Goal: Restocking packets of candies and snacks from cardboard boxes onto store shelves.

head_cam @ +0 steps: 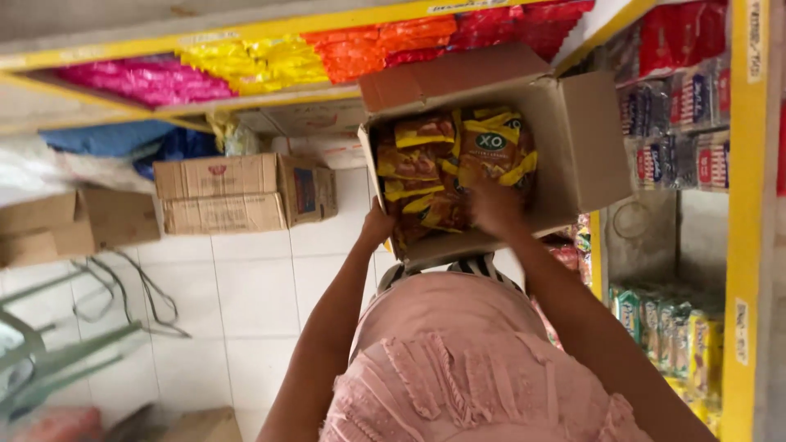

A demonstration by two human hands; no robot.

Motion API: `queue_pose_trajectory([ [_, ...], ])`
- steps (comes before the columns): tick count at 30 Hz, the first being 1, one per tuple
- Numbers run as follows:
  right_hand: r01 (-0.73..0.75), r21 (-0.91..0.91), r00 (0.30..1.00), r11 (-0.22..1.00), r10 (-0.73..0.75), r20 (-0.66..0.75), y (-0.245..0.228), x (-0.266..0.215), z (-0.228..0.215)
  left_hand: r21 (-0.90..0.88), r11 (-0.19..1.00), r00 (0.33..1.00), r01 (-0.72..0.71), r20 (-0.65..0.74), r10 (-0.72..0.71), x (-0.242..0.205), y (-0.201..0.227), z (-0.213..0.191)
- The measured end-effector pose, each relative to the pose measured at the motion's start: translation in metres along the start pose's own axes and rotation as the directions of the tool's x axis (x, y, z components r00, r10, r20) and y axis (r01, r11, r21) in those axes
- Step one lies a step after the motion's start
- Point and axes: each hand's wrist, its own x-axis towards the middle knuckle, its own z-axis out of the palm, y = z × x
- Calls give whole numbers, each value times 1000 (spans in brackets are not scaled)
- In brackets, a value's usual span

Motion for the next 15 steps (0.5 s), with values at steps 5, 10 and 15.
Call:
queue_pose_trajectory([
  [5, 630, 40, 767, 775, -630, 120, -70, 26, 80, 95, 979, 958, -182, -206, 198, 53, -81, 40],
  [10, 379, 47, 818, 924, -359, 450, 5, 39, 155, 173, 984, 979, 34, -205, 2, 15, -48, 37],
  [15, 576, 36, 728, 816, -533, 431, 32, 4, 70, 108, 994, 968, 11, -252, 16, -2, -29, 32],
])
